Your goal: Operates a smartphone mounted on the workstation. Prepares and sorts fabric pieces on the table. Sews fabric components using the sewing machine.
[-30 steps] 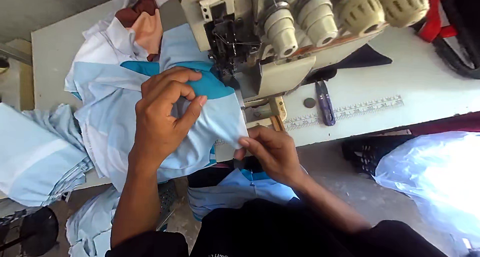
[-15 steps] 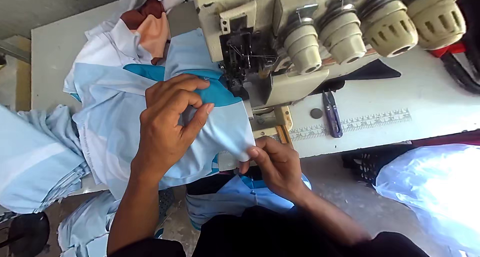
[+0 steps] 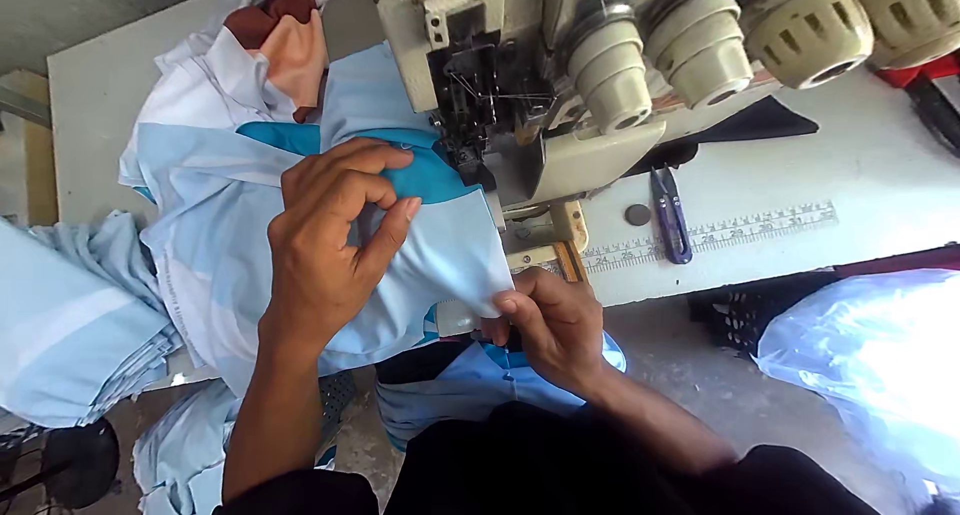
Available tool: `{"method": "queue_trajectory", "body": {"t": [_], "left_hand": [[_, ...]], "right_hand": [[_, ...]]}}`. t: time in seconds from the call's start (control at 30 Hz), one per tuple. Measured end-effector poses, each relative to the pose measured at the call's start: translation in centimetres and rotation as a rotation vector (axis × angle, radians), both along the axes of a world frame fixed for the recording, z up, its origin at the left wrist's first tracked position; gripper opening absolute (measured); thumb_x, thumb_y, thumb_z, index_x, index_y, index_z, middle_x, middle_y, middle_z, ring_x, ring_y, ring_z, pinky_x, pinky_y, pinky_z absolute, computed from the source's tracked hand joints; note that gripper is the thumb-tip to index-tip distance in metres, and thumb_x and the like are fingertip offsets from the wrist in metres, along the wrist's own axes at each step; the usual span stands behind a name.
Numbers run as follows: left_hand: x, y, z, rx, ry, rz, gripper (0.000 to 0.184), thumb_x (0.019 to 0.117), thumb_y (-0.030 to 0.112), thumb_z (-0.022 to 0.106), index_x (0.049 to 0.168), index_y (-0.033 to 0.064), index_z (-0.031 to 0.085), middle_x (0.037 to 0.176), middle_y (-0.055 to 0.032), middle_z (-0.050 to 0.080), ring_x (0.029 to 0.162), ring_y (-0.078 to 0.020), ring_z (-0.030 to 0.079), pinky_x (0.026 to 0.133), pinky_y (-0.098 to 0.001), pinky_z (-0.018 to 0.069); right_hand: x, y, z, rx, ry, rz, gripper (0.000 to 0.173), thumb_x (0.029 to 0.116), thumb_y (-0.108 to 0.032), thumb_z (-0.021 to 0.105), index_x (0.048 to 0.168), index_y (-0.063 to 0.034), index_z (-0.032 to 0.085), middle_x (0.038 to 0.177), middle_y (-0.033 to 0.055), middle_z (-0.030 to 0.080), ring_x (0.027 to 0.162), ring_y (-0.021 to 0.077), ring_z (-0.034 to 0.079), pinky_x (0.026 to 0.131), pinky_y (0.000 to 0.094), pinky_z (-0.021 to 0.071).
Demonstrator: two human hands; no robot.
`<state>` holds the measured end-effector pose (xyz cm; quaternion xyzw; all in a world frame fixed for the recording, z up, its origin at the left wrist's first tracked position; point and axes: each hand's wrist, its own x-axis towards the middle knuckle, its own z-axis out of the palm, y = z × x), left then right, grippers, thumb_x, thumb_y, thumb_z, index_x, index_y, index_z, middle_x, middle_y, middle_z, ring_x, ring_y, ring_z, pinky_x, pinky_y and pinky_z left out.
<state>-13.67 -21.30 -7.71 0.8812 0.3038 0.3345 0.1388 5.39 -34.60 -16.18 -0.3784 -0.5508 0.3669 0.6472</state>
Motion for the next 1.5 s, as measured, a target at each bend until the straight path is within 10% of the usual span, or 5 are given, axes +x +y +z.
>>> {"method": "queue_trajectory", "body": {"t": [1.5], "left_hand": [[0.7,1.0,0.8,0.027,0.063,0.064,0.018,0.0994,0.018,0.065,0.089,0.0034,0.066,0.120,-0.0128,0.073,0.129,-0.0245,0.061,0.109,-0.0471,0.0408]], "right_hand": [[-0.6,1.3,0.3,-0.035,0.204,0.062,0.033,0.1096,-0.019,0.050,0.086,-0.0004,0.061,0.071,0.0018,0.069,0.059,0.0004,0.064,0.054,0.0152,0.0535]]}}
